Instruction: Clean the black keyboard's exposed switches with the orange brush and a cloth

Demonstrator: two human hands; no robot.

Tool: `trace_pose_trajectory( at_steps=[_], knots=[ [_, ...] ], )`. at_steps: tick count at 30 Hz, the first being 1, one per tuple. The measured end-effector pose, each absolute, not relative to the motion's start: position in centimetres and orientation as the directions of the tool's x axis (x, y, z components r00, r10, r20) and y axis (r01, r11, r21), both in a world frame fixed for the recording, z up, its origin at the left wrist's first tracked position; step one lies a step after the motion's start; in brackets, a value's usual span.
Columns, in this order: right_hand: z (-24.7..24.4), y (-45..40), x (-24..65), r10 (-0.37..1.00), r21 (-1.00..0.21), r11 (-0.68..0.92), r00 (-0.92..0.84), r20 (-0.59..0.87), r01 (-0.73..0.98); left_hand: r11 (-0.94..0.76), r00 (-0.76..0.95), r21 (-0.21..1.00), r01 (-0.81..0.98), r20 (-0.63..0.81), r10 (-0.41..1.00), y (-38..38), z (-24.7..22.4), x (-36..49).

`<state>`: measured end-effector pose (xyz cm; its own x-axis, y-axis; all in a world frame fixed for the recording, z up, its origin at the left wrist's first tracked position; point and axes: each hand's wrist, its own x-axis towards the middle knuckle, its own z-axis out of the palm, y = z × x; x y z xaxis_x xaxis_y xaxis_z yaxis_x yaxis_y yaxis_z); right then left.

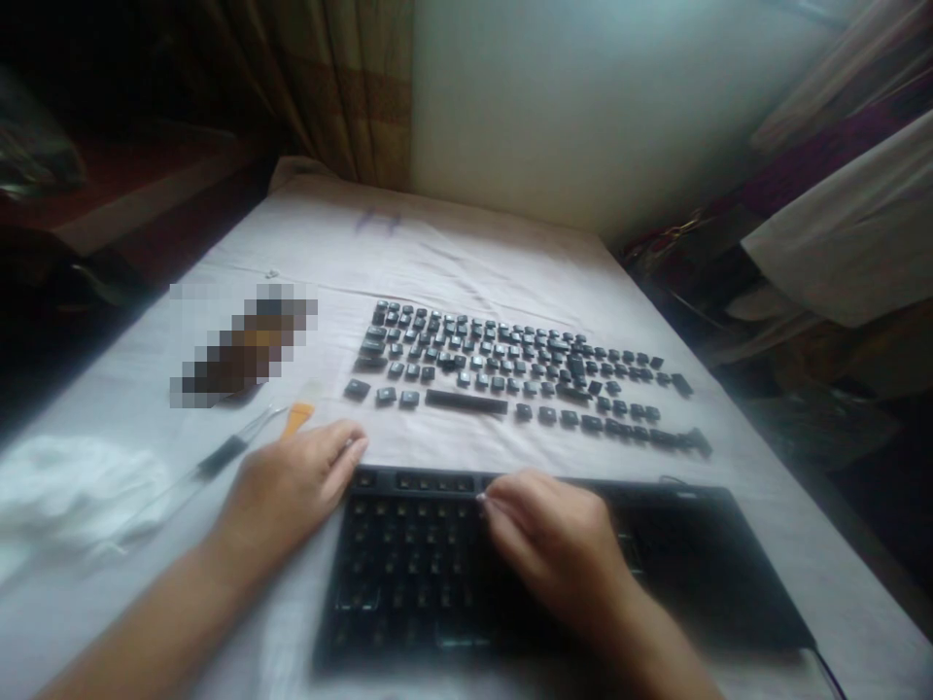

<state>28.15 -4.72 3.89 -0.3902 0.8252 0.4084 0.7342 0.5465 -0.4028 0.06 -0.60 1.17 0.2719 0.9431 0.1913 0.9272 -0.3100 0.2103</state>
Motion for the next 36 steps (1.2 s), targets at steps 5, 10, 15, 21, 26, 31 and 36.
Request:
trace_pose_trajectory(
  at_steps=[5, 10, 15, 21, 26, 31, 36],
  knots=[
    [4.5, -4.7, 28.0, 0.836, -0.412, 0.531, -0.38, 0.396, 0.74, -0.304, 0.267, 0.209, 0.929, 0.186, 0.945, -0.6, 1.0, 0.0],
    [4.5, -4.9, 26.4, 0.826, -0.444, 0.555, -0.402, 0.394, 0.704, -0.298, 0.259, 0.229, 0.927, 0.183, 0.948, -0.6, 1.0, 0.0],
    [3.5, -5.0, 25.5, 0.818, -0.411, 0.57, -0.445, 0.365, 0.712, -0.281, 0.249, 0.221, 0.934, 0.162, 0.955, -0.6, 1.2, 0.2],
    [3.1, -4.9, 25.2, 0.805, -0.301, 0.579, -0.471, 0.362, 0.758, -0.285, 0.253, 0.213, 0.935, 0.163, 0.954, -0.6, 1.2, 0.2],
    [3.3, -4.6, 24.9, 0.804, -0.26, 0.577, -0.483, 0.347, 0.774, -0.286, 0.253, 0.215, 0.934, 0.167, 0.953, -0.7, 1.1, 0.2],
    [3.3, -4.7, 24.9, 0.807, -0.279, 0.573, -0.473, 0.354, 0.77, -0.293, 0.26, 0.209, 0.933, 0.172, 0.95, -0.7, 1.1, 0.2],
    [3.4, -4.7, 24.9, 0.805, -0.287, 0.581, -0.488, 0.336, 0.761, -0.299, 0.267, 0.199, 0.933, 0.173, 0.948, -0.7, 1.1, 0.2]
  ],
)
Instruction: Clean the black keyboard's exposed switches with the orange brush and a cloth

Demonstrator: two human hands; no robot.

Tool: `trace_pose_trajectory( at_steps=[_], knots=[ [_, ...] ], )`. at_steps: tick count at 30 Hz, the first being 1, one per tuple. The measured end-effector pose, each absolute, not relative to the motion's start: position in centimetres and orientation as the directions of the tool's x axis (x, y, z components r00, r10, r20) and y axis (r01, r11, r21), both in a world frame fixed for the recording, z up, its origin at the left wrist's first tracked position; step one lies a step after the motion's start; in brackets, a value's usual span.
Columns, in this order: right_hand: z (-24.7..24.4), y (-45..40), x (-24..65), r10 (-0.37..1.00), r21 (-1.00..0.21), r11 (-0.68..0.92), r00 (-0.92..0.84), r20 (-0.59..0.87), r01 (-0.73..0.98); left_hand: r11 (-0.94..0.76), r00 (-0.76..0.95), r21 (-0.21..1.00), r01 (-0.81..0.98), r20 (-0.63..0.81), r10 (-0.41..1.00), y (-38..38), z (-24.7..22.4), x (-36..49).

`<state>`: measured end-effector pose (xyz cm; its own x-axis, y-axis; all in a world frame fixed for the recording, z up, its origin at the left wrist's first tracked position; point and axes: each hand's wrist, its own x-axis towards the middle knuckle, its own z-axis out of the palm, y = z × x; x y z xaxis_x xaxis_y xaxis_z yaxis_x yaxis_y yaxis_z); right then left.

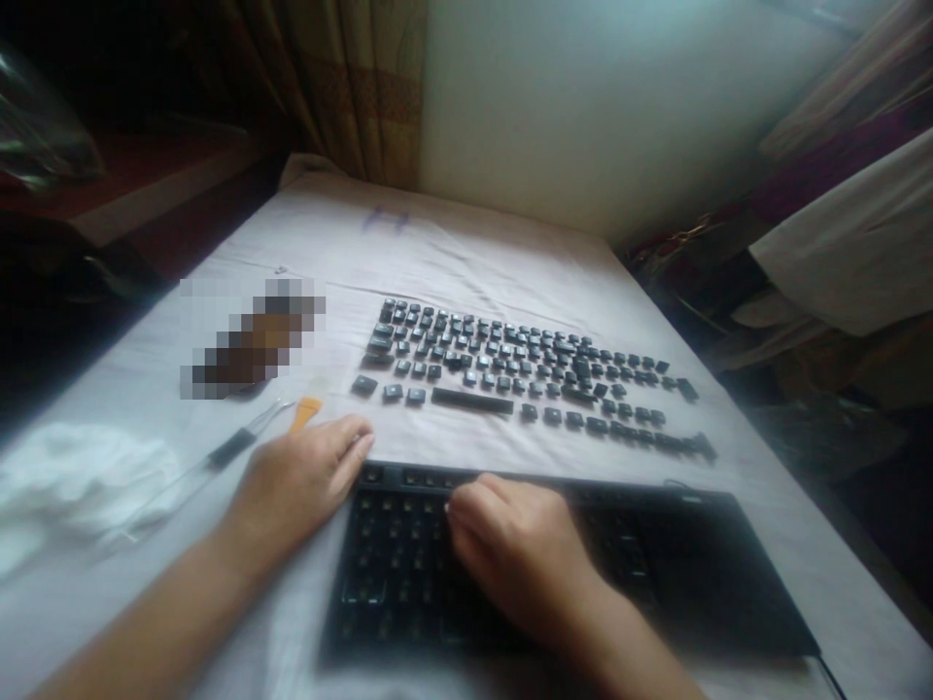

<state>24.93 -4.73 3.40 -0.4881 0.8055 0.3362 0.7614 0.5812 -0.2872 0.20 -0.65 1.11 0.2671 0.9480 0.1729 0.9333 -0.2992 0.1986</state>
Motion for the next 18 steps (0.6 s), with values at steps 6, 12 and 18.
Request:
trace_pose_trajectory(
  at_steps=[6, 12, 18],
  knots=[
    [3.38, -4.43, 24.97, 0.806, -0.284, 0.581, -0.49, 0.333, 0.763, -0.286, 0.258, 0.215, 0.934, 0.15, 0.954, -0.64, 1.31, 0.24],
    [3.46, -4.62, 25.15, 0.81, -0.307, 0.581, -0.5, 0.305, 0.754, -0.281, 0.254, 0.219, 0.934, 0.146, 0.956, -0.62, 1.21, 0.28],
    [3.45, -4.48, 25.08, 0.809, -0.284, 0.577, -0.491, 0.323, 0.765, -0.287, 0.259, 0.217, 0.933, 0.148, 0.955, -0.64, 1.27, 0.27]
  ],
)
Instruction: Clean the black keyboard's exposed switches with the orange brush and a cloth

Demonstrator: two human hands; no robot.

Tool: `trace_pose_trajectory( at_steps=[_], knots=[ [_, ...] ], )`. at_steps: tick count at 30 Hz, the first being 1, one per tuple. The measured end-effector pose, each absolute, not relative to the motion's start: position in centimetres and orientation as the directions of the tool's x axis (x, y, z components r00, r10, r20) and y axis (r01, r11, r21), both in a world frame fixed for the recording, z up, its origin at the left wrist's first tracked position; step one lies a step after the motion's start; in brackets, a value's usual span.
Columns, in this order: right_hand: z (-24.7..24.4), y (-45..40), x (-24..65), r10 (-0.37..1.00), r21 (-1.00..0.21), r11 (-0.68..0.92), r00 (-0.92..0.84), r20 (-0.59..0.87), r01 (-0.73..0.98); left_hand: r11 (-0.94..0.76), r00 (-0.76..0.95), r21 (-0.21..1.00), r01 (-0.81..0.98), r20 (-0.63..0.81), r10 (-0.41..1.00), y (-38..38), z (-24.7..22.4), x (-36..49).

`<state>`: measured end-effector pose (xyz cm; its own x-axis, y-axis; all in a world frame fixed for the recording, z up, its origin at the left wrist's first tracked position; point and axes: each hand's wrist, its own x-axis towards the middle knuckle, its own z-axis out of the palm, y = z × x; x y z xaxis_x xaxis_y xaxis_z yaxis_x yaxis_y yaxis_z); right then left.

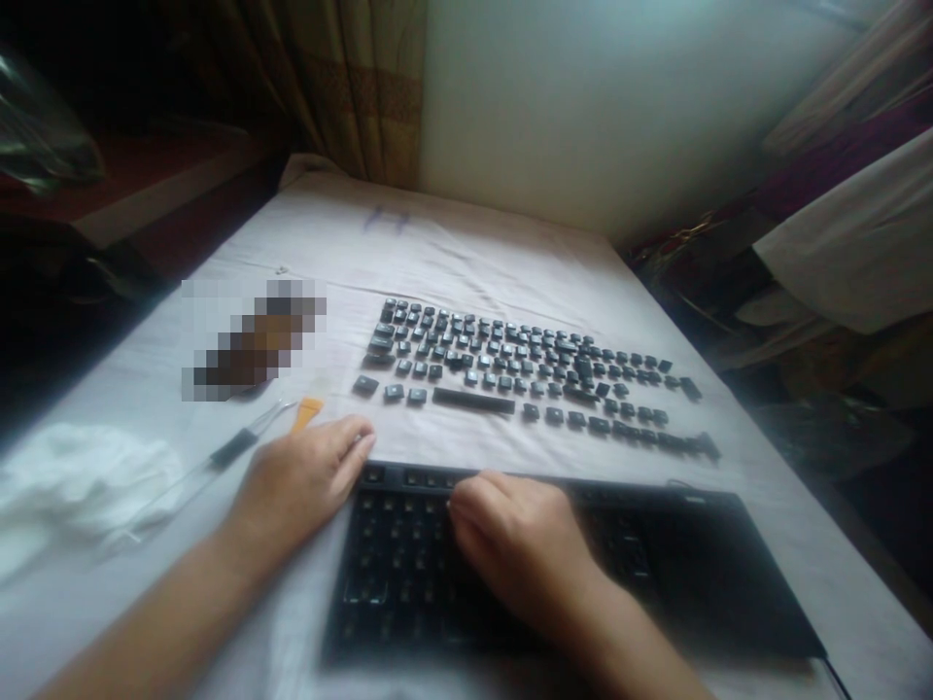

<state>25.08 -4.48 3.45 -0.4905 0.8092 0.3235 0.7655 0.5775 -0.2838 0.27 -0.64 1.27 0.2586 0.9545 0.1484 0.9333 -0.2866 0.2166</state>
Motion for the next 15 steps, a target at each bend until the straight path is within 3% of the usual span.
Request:
trace_pose_trajectory(
  at_steps=[10, 15],
  knots=[
    [3.12, -4.63, 25.11, 0.817, -0.322, 0.568, -0.471, 0.332, 0.758, -0.282, 0.25, 0.243, 0.928, 0.155, 0.956, -0.7, 1.25, 0.18],
    [3.51, -4.5, 25.81, 0.833, -0.439, 0.552, -0.444, 0.331, 0.709, -0.287, 0.254, 0.24, 0.927, 0.16, 0.954, -0.71, 1.17, 0.15]
  ],
)
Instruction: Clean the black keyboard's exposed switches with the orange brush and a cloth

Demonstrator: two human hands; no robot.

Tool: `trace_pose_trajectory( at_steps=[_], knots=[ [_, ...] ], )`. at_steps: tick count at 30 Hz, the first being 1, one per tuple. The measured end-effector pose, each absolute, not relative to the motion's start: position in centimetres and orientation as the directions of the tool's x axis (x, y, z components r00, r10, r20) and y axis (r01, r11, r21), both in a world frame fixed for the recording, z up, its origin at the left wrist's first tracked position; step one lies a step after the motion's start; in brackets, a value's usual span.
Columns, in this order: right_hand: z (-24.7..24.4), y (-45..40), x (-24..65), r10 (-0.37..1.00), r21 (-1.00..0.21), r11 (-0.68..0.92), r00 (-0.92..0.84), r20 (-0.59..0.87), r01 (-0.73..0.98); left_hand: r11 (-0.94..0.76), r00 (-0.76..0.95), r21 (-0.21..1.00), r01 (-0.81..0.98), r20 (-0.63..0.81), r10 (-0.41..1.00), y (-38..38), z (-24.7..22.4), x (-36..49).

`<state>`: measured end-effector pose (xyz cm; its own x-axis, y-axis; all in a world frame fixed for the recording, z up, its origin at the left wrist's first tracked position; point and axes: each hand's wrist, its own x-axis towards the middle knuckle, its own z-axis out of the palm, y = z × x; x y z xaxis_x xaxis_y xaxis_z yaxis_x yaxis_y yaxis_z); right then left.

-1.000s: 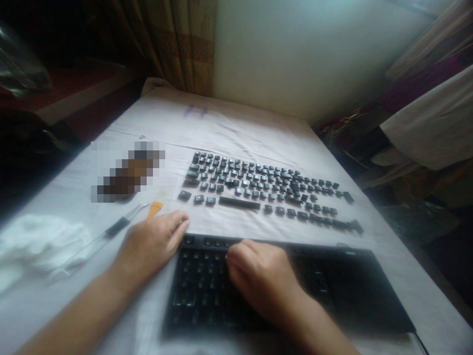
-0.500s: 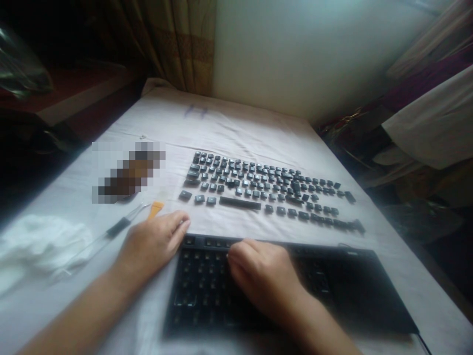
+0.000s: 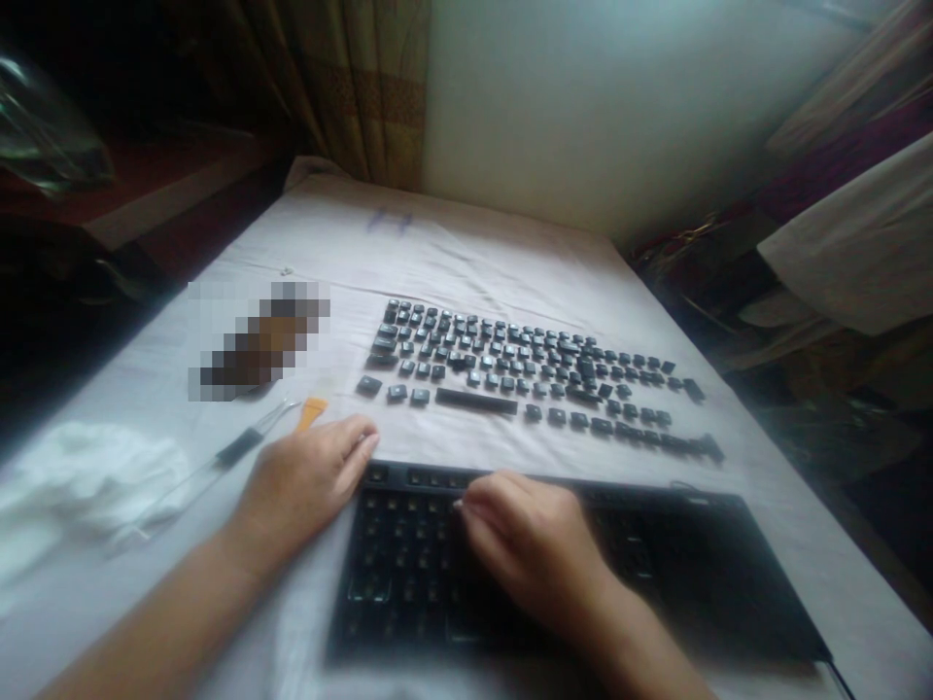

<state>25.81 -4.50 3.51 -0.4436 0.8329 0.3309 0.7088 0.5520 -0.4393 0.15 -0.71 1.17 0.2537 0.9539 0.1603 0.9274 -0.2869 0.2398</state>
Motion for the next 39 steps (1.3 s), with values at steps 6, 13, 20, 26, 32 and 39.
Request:
trace_pose_trajectory(
  at_steps=[6, 13, 20, 26, 32, 39],
  knots=[
    [4.3, -4.3, 26.4, 0.844, -0.464, 0.535, -0.418, 0.337, 0.706, -0.29, 0.264, 0.202, 0.936, 0.147, 0.953, -0.7, 1.2, 0.2],
    [4.3, -4.5, 25.0, 0.822, -0.451, 0.569, -0.461, 0.335, 0.687, -0.322, 0.294, 0.211, 0.923, 0.154, 0.943, -0.8, 1.2, 0.2],
    [3.5, -4.6, 24.1, 0.79, -0.351, 0.608, -0.495, 0.362, 0.712, -0.311, 0.287, 0.195, 0.93, 0.145, 0.947, -0.9, 0.9, 0.2],
    [3.5, -4.2, 23.5, 0.756, -0.235, 0.634, -0.528, 0.386, 0.737, -0.334, 0.302, 0.163, 0.928, 0.191, 0.934, -0.8, 1.0, 0.5],
    [3.4, -4.4, 23.5, 0.757, -0.24, 0.637, -0.537, 0.372, 0.732, -0.332, 0.299, 0.167, 0.929, 0.192, 0.935, -1.0, 1.2, 0.5],
    [3.3, -4.3, 23.5, 0.766, -0.273, 0.631, -0.526, 0.371, 0.726, -0.327, 0.295, 0.182, 0.927, 0.185, 0.938, -0.9, 0.9, 0.4]
  ],
)
